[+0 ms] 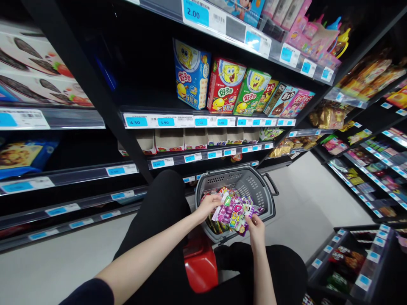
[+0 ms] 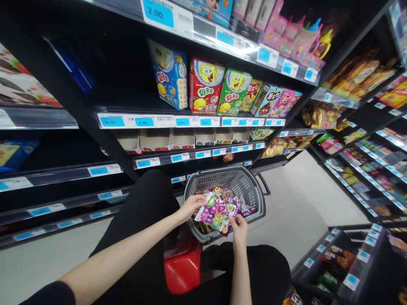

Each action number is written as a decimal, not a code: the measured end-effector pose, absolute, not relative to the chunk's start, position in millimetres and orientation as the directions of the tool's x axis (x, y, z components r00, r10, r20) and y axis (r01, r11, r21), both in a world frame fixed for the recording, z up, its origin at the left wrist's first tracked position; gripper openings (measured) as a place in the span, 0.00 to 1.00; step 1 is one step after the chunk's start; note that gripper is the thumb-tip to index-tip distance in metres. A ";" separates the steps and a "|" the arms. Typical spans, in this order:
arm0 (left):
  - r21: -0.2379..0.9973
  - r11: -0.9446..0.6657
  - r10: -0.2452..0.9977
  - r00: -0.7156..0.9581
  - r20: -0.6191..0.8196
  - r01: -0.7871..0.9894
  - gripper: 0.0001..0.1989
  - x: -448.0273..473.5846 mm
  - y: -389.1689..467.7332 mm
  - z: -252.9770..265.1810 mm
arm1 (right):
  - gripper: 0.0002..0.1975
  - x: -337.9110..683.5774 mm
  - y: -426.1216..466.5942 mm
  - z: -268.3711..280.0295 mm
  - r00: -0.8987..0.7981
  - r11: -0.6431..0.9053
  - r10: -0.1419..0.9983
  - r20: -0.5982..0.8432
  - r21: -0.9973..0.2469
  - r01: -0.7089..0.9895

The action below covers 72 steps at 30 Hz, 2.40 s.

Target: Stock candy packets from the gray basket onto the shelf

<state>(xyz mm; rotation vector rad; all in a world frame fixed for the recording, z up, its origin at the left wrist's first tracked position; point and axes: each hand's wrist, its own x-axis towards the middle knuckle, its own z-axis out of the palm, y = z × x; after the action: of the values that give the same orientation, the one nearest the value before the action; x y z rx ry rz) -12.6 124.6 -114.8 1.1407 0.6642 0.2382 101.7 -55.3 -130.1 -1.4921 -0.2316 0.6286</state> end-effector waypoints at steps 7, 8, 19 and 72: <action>0.995 -0.016 0.497 0.864 -0.078 0.099 0.15 -11.1 120.1 -112.0 | 0.15 93.1 -52.1 -120.5 0.791 -0.040 0.540 -0.288 -0.947 -0.318; 0.995 -0.045 0.485 0.872 -0.058 0.092 0.16 -11.4 119.6 -111.3 | 0.15 90.9 -50.9 -119.1 0.783 -0.040 0.542 -0.305 -0.940 -0.339; 0.987 -0.089 0.659 0.751 -0.040 0.131 0.17 -13.6 117.2 -98.1 | 0.14 84.4 -37.6 -109.9 0.856 0.059 0.410 -0.315 -0.927 -0.369; 0.500 0.863 0.273 0.763 -0.585 0.075 0.16 -14.7 128.8 -111.7 | 0.07 88.3 -44.9 -104.2 0.790 -0.097 0.572 0.221 -0.938 0.332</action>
<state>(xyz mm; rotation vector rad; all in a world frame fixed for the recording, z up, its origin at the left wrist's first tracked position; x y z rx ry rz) -14.7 128.8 -111.7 0.5293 0.7018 0.1135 88.3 -44.9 -104.2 -1.7026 -0.7147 0.2326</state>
